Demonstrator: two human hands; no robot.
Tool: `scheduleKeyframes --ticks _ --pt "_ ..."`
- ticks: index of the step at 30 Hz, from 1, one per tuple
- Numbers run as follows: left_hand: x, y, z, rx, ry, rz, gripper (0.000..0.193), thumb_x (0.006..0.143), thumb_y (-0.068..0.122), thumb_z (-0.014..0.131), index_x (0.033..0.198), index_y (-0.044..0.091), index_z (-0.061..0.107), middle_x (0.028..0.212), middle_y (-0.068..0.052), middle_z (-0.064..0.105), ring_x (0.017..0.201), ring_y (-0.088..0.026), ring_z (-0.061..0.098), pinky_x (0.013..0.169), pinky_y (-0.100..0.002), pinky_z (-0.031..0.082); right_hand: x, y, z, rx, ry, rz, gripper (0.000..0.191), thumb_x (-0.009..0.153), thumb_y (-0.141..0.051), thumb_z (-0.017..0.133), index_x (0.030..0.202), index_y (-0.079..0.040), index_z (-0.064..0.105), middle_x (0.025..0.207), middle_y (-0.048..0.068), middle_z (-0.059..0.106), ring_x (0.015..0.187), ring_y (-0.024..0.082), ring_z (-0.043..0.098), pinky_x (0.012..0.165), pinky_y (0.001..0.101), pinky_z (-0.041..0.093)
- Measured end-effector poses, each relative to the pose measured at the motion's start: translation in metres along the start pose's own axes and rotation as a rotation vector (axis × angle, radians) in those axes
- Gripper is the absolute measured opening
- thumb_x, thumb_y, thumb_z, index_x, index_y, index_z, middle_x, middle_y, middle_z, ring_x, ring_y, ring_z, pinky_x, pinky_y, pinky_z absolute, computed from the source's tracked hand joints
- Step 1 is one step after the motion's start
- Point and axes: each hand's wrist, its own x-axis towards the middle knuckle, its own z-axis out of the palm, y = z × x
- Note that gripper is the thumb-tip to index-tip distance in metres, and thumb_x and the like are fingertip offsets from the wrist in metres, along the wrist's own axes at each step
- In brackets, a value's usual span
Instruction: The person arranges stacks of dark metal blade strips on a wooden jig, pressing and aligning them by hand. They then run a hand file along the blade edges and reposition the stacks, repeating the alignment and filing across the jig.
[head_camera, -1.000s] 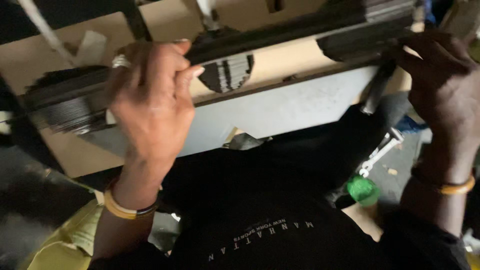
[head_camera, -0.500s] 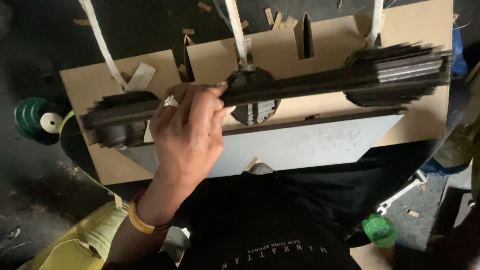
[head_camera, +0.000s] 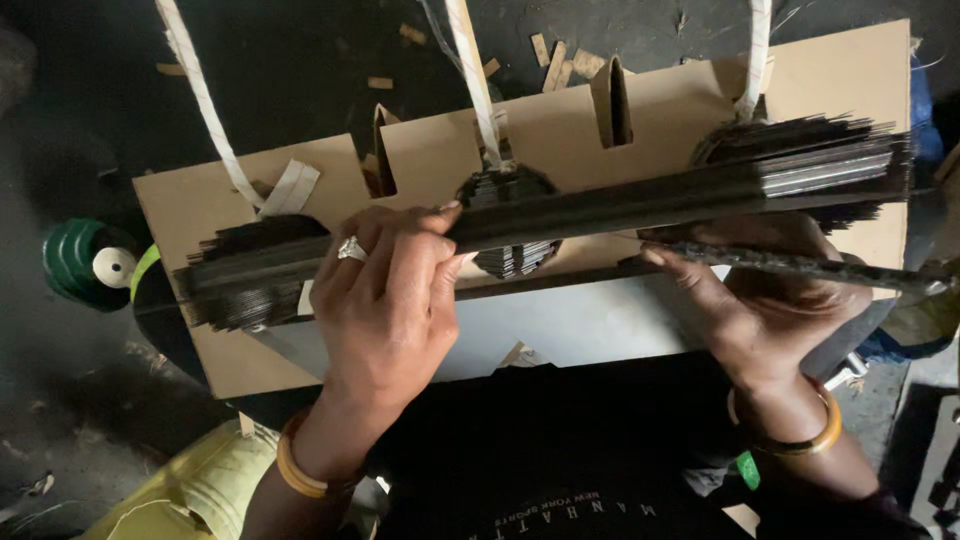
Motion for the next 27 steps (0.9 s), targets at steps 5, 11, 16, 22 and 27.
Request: scheduleKeyframes --ticks 5,11,16,22,27 --pt "0.002 -0.003 0.0 -0.015 0.001 0.015 0.025 0.089 -0.001 0.077 0.099 0.006 0.055 0.111 -0.009 0.074 0.095 -0.029 0.071 0.095 -0.044 0.056 0.024 -0.009 0.037 0.055 0.399 -0.026 0.05 0.076 -0.036 0.081 0.107 -0.002 0.062 0.098 0.012 0.078 0.094 0.021 0.078 0.082 0.0418 0.065" --pt "0.003 -0.003 0.002 0.023 0.021 0.023 0.022 0.093 -0.002 0.075 0.099 0.005 0.055 0.11 -0.01 0.074 0.095 -0.027 0.072 0.095 -0.043 0.057 0.041 -0.026 0.094 -1.122 0.228 -0.352 0.04 0.09 -0.001 0.087 0.119 0.003 0.061 0.108 0.01 0.074 0.096 0.013 0.075 0.09 0.0279 0.065" --pt "0.003 -0.001 0.0 0.024 -0.002 -0.012 0.022 0.092 -0.001 0.076 0.096 0.005 0.056 0.106 -0.01 0.075 0.082 -0.024 0.067 0.088 -0.042 0.056 0.05 -0.035 0.114 -1.184 0.233 -0.278 0.035 0.087 -0.002 0.084 0.113 0.009 0.063 0.102 0.013 0.074 0.092 0.017 0.076 0.081 0.0273 0.063" --pt "0.004 -0.002 0.002 0.022 0.037 0.025 0.022 0.095 0.003 0.076 0.098 0.006 0.055 0.107 -0.009 0.075 0.091 -0.026 0.072 0.091 -0.042 0.056 0.053 -0.031 0.113 -1.296 0.162 -0.494 0.059 0.083 -0.001 0.085 0.12 0.018 0.043 0.105 0.018 0.072 0.085 0.017 0.073 0.069 0.0236 0.061" --pt "0.003 -0.001 0.004 0.023 0.041 0.008 0.023 0.099 0.005 0.077 0.098 0.007 0.055 0.106 -0.008 0.075 0.091 -0.024 0.072 0.089 -0.04 0.056 0.044 -0.016 0.107 -1.171 0.164 -0.406 0.034 0.095 0.006 0.08 0.118 0.011 0.056 0.107 0.02 0.071 0.096 0.02 0.074 0.084 0.03 0.065"
